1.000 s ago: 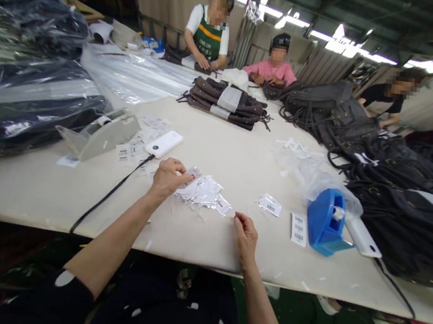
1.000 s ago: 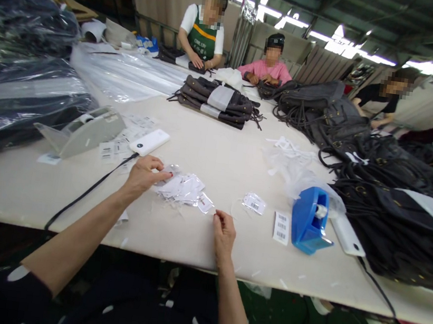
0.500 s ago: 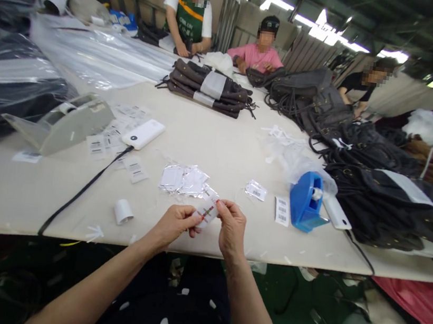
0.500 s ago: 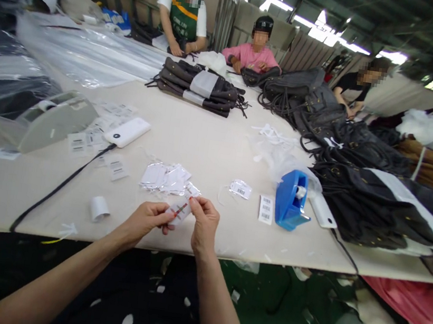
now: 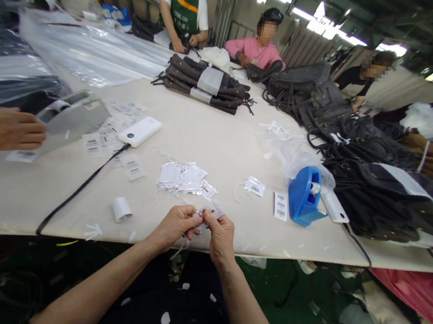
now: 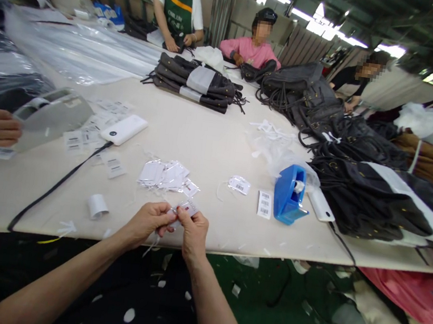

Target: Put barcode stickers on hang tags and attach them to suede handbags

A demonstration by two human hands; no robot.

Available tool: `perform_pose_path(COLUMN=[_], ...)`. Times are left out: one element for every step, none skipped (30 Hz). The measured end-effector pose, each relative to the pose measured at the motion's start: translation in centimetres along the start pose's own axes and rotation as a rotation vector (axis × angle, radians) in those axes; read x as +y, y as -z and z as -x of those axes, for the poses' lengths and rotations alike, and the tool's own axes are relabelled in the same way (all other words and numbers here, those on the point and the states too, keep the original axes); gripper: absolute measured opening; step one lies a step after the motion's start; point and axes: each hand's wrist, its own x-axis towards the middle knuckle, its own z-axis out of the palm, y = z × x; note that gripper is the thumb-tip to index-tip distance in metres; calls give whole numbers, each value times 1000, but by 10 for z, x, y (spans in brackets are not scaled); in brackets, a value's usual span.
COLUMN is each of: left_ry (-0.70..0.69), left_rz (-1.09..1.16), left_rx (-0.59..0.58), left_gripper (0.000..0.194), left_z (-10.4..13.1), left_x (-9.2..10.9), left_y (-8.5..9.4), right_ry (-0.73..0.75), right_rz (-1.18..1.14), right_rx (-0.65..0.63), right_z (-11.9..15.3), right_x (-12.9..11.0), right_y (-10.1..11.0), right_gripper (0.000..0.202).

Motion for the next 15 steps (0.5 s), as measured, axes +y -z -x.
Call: perform_pose_path(left_ry=[0, 0, -1, -1, 1, 0, -2, -4, -4, -2, 0, 2, 3, 0, -6], left_rz=[8, 19, 31, 43, 54, 66, 73, 73, 64, 51, 33, 15, -6, -32, -65], left_rx=[-2, -7, -12, -15, -13, -5, 6, 19, 28, 34, 37, 39, 38, 36, 33], left_gripper=[26, 32, 38, 42, 43, 41, 39, 37, 36, 34, 34, 33, 32, 32, 31], left_z=[0, 0, 0, 0, 0, 0, 1, 1, 1, 2, 2, 2, 2, 2, 2], left_x=[0, -1, -1, -1, -2, -2, -2, -2, -2, -2, -2, -2, -2, -1, -1], left_y=[-1, -1, -2, -3, -4, -4, -4, -4, -3, -2, -1, -1, 0, 1, 1], right_ry=[12, 25, 37, 49, 59, 62, 52, 32, 13, 6, 19, 52, 98, 147, 185], right_rz=[10, 20, 34, 49, 63, 70, 68, 62, 63, 82, 121, 174, 234, 287, 330], right_rx=[12, 18, 13, 1, -18, -42, -71, -100, -130, -157, -170, -163, -141, -111, -87], right_z=[0, 1, 2, 2, 4, 5, 6, 7, 7, 7, 6, 4, 2, -1, -3], right_x=[0, 1, 2, 3, 4, 5, 7, 7, 7, 6, 5, 3, 0, -2, -5], right_y=[1, 2, 2, 3, 3, 4, 6, 8, 10, 13, 16, 20, 23, 26, 28], right_gripper=[21, 21, 21, 21, 21, 21, 22, 23, 25, 26, 28, 28, 27, 26, 24])
